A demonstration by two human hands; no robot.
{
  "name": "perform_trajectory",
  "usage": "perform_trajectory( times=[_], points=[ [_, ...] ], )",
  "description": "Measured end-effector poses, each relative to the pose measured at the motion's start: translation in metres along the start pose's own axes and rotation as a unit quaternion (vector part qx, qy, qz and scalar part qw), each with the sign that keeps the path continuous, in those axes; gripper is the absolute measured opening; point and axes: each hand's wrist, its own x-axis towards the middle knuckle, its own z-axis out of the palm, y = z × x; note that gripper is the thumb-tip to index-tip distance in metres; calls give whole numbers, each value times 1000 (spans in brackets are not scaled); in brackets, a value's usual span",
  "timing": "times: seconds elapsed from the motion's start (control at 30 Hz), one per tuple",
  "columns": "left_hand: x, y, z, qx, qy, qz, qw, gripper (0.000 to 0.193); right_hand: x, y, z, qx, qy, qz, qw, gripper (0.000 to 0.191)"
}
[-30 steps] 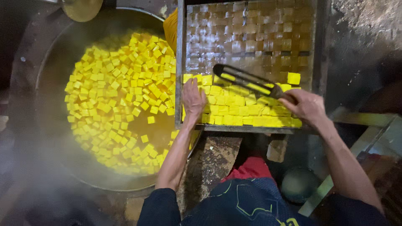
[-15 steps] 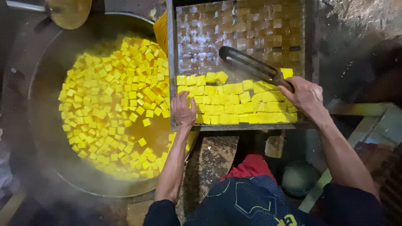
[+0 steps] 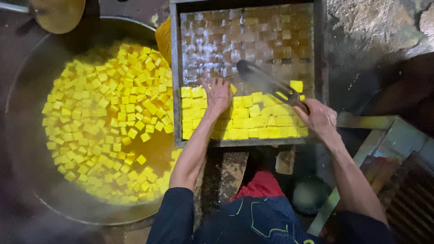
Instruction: The person uses a metal skimmer to scoop yellow fried tofu cubes out of a large wok of hot steaming liquid and transfers them into a square bamboo draining tray, occasionally steadying or arranging the cubes by hand as the tray fills.
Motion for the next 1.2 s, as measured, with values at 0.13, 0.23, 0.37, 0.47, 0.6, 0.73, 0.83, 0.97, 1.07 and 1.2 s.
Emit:
perform_trajectory(
  times=[0.13, 0.23, 0.37, 0.47, 0.6, 0.73, 0.83, 0.97, 1.07, 1.2],
  points=[
    [12, -3, 1, -112, 41, 108, 987, 55, -12, 4, -4, 18, -2, 15, 1000, 38],
    [7, -9, 0, -151, -2, 16, 988, 60, -13, 3, -8, 6, -18, 12, 1000, 39],
    [-22, -18, -1, -65, 41, 86, 993, 63, -10, -8, -18, -28, -38, 10, 999, 41],
    [-59, -26, -4, -27, 163, 95, 982, 59, -9, -21, -32, -52, -75, 4, 996, 38],
    [-131, -37, -12, -114, 162, -25, 980, 36, -1, -37, -51, -83, -100, -46, 990, 36],
    [-182, -52, -19, -114, 207, -113, 965, 30, 16, -52, -62, -123, -81, -56, 987, 32],
    [-226, -66, -30, -133, 240, -172, 946, 26, 23, -56, -73, -134, -102, -153, 974, 33],
    [-303, -88, -44, -123, 267, -268, 917, 28, 29, -62, -81, -162, -103, -117, 974, 32],
    [-355, -100, -39, -65, 258, -362, 893, 33, 39, -72, -79, -163, -79, -120, 976, 29],
    [-427, -112, -30, -65, 282, -457, 841, 42, 44, -107, -55, -50, -13, -150, 987, 30]
  ],
)
